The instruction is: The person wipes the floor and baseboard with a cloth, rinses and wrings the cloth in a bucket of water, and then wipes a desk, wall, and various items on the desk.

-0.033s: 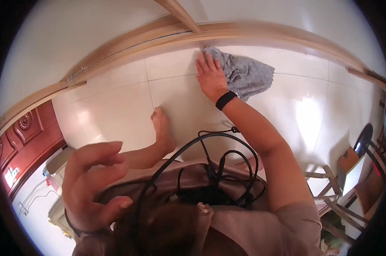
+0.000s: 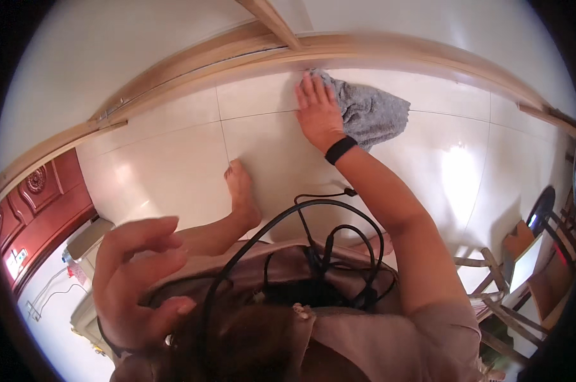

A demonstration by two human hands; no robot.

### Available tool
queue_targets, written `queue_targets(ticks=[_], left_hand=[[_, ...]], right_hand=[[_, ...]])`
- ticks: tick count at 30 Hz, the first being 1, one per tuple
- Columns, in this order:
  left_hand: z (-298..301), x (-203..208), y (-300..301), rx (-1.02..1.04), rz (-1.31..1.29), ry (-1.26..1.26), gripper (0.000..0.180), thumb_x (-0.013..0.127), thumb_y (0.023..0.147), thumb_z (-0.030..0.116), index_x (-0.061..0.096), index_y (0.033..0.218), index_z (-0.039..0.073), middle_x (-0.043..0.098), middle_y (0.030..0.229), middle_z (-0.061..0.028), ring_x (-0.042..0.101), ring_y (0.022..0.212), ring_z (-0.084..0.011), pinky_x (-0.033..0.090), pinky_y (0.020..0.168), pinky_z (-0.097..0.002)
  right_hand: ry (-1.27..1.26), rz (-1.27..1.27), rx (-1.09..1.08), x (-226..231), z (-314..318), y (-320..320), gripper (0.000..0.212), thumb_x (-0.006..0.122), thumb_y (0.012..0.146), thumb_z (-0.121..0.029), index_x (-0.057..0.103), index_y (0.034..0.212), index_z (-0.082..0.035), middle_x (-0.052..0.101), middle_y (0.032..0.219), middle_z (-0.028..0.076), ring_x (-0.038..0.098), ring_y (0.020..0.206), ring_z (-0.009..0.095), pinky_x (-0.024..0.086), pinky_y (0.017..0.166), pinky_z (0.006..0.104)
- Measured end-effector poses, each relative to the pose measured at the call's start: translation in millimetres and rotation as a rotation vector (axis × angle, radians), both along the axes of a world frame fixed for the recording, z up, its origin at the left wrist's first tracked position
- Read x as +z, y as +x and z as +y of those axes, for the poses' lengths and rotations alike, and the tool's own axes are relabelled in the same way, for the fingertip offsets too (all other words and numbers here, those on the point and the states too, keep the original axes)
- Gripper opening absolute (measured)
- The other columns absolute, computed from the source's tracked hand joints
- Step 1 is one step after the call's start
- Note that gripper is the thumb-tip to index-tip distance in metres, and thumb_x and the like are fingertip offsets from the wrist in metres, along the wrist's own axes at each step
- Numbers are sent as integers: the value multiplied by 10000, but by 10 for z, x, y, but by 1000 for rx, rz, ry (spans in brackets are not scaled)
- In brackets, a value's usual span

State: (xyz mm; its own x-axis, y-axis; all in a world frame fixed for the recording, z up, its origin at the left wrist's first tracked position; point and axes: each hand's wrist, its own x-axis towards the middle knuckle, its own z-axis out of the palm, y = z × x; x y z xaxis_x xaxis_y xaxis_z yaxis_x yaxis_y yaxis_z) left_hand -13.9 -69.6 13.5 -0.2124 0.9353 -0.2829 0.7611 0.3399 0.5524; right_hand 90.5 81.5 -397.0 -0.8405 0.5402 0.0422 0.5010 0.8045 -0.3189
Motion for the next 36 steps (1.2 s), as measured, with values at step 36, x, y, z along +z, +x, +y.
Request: queue_targets(ticks=[36], left_hand=[[406, -273, -678, -57, -31, 16, 468, 710, 816, 425, 616, 1006, 8, 581, 1132, -252, 644, 857, -289, 544, 713, -359]], right_hand=[[157, -174, -3, -279, 859, -157, 201, 514, 855, -173, 571, 1047, -193, 527, 1052, 76, 525, 1017, 251, 462, 793, 397]])
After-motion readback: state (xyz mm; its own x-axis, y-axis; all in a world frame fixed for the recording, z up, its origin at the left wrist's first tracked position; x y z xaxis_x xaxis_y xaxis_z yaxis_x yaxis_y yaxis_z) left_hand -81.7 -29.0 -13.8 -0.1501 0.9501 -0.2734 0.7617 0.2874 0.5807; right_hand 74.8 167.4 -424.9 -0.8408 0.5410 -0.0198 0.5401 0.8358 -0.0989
